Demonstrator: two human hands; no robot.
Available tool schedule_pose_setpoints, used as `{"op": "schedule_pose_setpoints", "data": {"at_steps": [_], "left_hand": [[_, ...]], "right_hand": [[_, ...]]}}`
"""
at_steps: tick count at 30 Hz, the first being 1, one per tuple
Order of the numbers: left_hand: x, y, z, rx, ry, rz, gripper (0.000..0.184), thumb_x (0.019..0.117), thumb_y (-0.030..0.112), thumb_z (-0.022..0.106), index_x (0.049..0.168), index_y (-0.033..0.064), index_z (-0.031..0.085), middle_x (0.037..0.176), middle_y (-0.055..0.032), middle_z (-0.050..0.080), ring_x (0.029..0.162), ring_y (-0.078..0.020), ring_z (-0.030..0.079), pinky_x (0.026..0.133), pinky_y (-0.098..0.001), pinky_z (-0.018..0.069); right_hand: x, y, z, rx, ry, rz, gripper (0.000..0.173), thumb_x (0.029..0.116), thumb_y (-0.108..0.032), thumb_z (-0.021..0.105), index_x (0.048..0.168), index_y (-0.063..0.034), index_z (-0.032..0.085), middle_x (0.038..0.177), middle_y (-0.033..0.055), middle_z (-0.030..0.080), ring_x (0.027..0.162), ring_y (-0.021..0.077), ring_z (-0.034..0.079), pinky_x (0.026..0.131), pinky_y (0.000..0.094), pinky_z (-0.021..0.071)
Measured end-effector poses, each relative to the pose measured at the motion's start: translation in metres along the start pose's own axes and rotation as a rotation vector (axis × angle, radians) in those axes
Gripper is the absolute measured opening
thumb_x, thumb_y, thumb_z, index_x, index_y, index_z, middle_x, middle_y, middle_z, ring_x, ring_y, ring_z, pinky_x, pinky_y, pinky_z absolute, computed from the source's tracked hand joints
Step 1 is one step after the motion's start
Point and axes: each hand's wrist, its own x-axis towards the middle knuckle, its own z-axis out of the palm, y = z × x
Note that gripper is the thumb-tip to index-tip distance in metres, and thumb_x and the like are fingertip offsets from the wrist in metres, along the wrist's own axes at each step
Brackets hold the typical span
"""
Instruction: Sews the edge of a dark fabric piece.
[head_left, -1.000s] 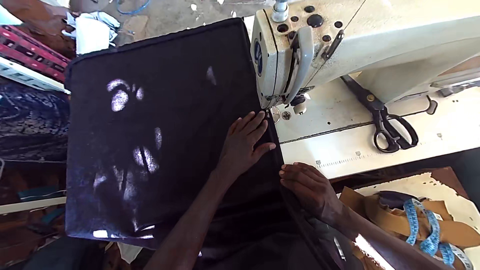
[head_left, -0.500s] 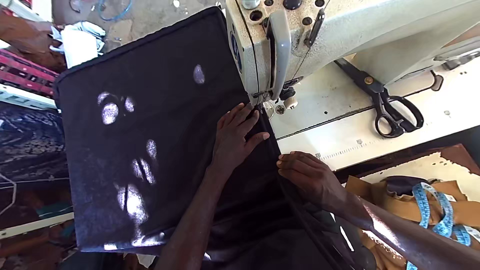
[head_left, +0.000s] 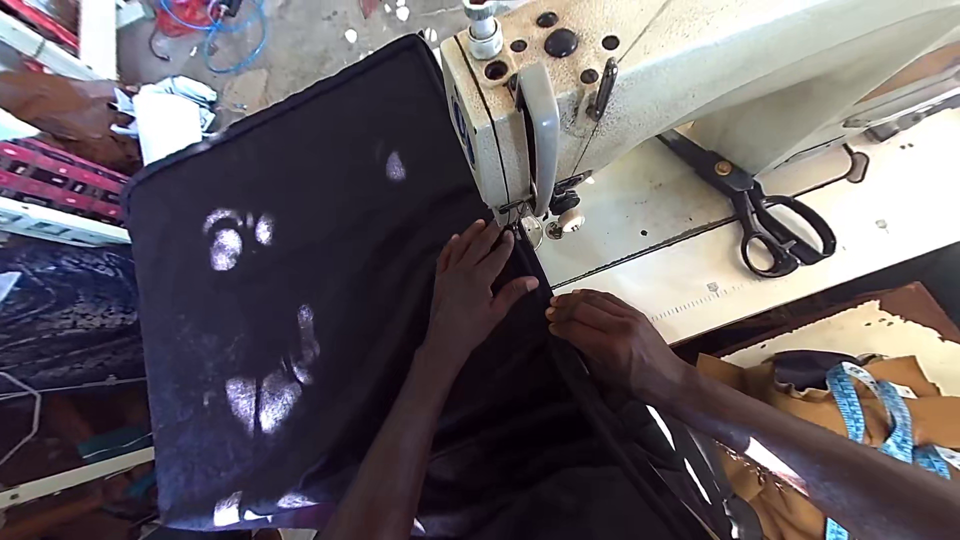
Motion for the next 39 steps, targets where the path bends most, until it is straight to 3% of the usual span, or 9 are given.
{"op": "schedule_pose_setpoints", "data": {"at_steps": [6,13,17,19,22,24,28,33,39], "left_hand": [[-0.001,-0.002,0.003,-0.012,-0.009,-0.038,0.068,0.0984,0.067,0.049,0.146,0.0190,0.059,0.159,-0.0023,0.047,0.153,-0.0255,0.031,0.125,-0.0553,0.0200],[0.022,-0.017,-0.002,0.031,-0.036,-0.045,0.067,0.0974,0.067,0.050,0.134,0.0149,0.068,0.150,-0.0085,0.055,0.150,-0.0298,0.036,0.123,-0.0565,0.0213],[0.028,-0.019,-0.004,0.050,-0.034,-0.048,0.065,0.0984,0.068,0.047,0.135,0.0177,0.068,0.154,-0.0071,0.051,0.152,-0.0296,0.033,0.124,-0.0565,0.0200],[0.020,-0.011,-0.005,0.053,-0.017,-0.043,0.065,0.0997,0.065,0.048,0.133,0.0127,0.068,0.153,-0.0101,0.052,0.151,-0.0321,0.034,0.123,-0.0575,0.0216],[-0.001,0.007,0.000,0.020,-0.042,-0.071,0.065,0.1021,0.061,0.047,0.147,0.0151,0.058,0.159,-0.0063,0.046,0.154,-0.0291,0.030,0.124,-0.0568,0.0208],[-0.008,0.007,0.006,-0.001,-0.029,-0.084,0.064,0.1023,0.061,0.047,0.149,0.0186,0.056,0.162,-0.0027,0.043,0.155,-0.0266,0.027,0.125,-0.0562,0.0189],[0.002,-0.001,0.004,0.016,-0.016,-0.088,0.063,0.1013,0.063,0.047,0.146,0.0203,0.059,0.161,-0.0015,0.044,0.154,-0.0260,0.029,0.125,-0.0560,0.0194],[0.022,-0.015,0.000,0.000,-0.007,-0.090,0.061,0.0992,0.064,0.050,0.133,0.0173,0.069,0.149,-0.0088,0.056,0.150,-0.0304,0.035,0.122,-0.0578,0.0220],[0.036,-0.029,-0.002,0.025,0.004,-0.046,0.058,0.1011,0.062,0.048,0.124,0.0137,0.072,0.150,-0.0107,0.055,0.151,-0.0313,0.035,0.122,-0.0569,0.0236]], "right_hand": [[0.004,0.003,0.003,-0.018,0.010,0.011,0.020,0.1001,-0.001,0.054,0.099,-0.0034,0.074,0.111,0.0102,0.074,0.121,0.0260,0.065,0.111,0.0401,0.0483],[0.024,0.019,0.006,-0.013,0.020,0.037,0.021,0.0997,-0.001,0.054,0.098,-0.0036,0.075,0.112,0.0101,0.074,0.121,0.0257,0.066,0.109,0.0404,0.0495],[0.031,0.023,0.006,-0.022,0.016,0.048,0.023,0.0988,0.001,0.053,0.099,-0.0044,0.075,0.113,0.0095,0.074,0.120,0.0259,0.066,0.109,0.0406,0.0493],[0.032,0.023,0.006,-0.012,0.020,0.055,0.023,0.0986,0.001,0.054,0.099,-0.0046,0.075,0.113,0.0096,0.073,0.120,0.0257,0.065,0.108,0.0405,0.0497],[0.031,0.024,0.006,0.004,0.023,0.075,0.022,0.0990,0.000,0.054,0.100,-0.0051,0.076,0.114,0.0098,0.073,0.119,0.0253,0.065,0.106,0.0400,0.0507],[0.030,0.024,0.007,0.010,0.020,0.072,0.022,0.0989,0.000,0.055,0.100,-0.0050,0.076,0.113,0.0102,0.073,0.118,0.0259,0.065,0.104,0.0403,0.0515],[0.038,0.032,0.008,-0.005,0.024,0.065,0.023,0.0989,-0.001,0.055,0.101,-0.0060,0.077,0.110,0.0093,0.073,0.115,0.0260,0.065,0.100,0.0399,0.0525],[0.055,0.043,0.011,-0.045,0.024,0.081,0.026,0.0980,0.000,0.054,0.100,-0.0086,0.078,0.107,0.0068,0.073,0.107,0.0258,0.066,0.091,0.0417,0.0516],[0.066,0.049,0.016,-0.070,0.054,0.148,0.026,0.0992,-0.002,0.054,0.103,-0.0105,0.078,0.109,0.0063,0.073,0.104,0.0268,0.066,0.087,0.0439,0.0511]]}}
